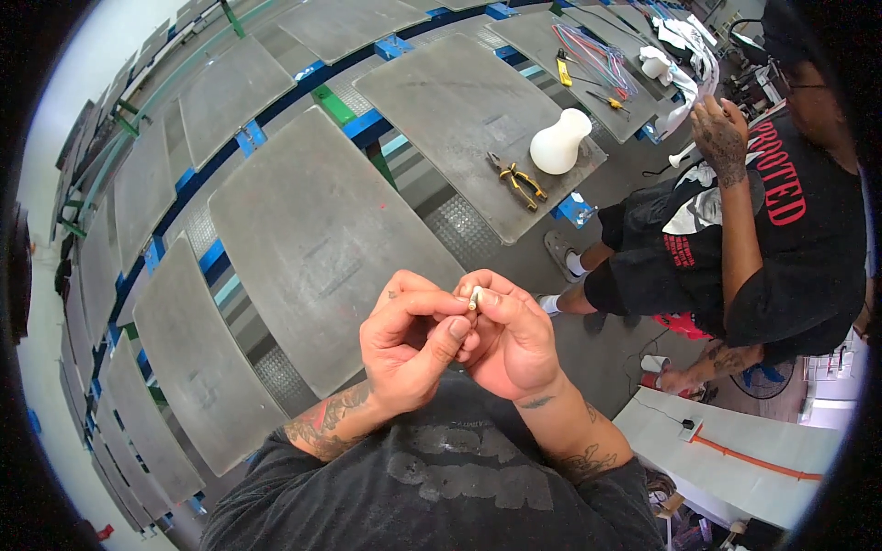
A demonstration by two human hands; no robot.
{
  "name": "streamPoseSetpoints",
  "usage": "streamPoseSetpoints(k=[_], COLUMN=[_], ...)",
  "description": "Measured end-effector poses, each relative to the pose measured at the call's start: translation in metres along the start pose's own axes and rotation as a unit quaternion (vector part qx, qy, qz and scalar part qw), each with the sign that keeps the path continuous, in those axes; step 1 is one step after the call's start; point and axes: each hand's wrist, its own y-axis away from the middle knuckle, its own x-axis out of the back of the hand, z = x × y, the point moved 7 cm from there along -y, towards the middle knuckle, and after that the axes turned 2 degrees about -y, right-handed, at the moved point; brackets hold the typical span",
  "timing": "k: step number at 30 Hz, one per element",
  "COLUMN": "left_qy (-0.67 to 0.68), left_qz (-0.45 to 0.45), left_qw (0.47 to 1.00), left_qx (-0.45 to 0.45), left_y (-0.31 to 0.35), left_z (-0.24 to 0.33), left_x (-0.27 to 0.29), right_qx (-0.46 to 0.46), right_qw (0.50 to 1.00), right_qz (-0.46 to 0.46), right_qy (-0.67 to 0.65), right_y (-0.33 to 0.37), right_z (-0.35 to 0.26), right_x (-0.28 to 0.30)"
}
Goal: Assembling or repairing a component of a screen printing machine with a colleague.
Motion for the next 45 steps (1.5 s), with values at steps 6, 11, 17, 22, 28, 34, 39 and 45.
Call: streamPoseSetpoints(k=[6,11,17,22,28,34,39,45], left_qy=[-0.011,0.044,0.117,-0.037,-0.065,-0.042,0.074,0.116], left_qz=[0.000,-0.038,-0.043,-0.044,0.001,-0.042,-0.057,-0.109], left_qw=[1.000,0.979,0.951,0.984,0.998,0.998,0.984,0.965], left_qx=[0.012,-0.194,-0.283,-0.168,0.018,0.018,0.149,0.209], left_y=[-0.002,0.008,0.018,0.005,-0.004,-0.002,-0.002,-0.005], left_z=[0.012,0.072,0.114,0.071,0.001,-0.008,-0.021,-0.024], left_x=[-0.002,0.001,-0.001,0.003,0.008,-0.008,-0.016,-0.027], right_qx=[0.003,-0.008,-0.003,0.026,-0.027,-0.026,-0.053,-0.052], right_qw=[1.000,0.992,0.964,0.989,0.999,0.998,0.998,0.998], right_qz=[-0.011,-0.104,-0.212,-0.093,0.018,0.060,0.025,0.012], right_qy=[0.003,0.076,0.162,0.113,-0.005,0.022,-0.005,-0.041], right_y=[0.006,0.045,0.065,0.037,0.006,0.013,0.020,0.029], right_z=[-0.002,-0.006,-0.012,-0.012,-0.004,-0.001,-0.008,-0.013], right_x=[-0.009,-0.071,-0.118,-0.067,0.008,0.021,0.024,0.025])
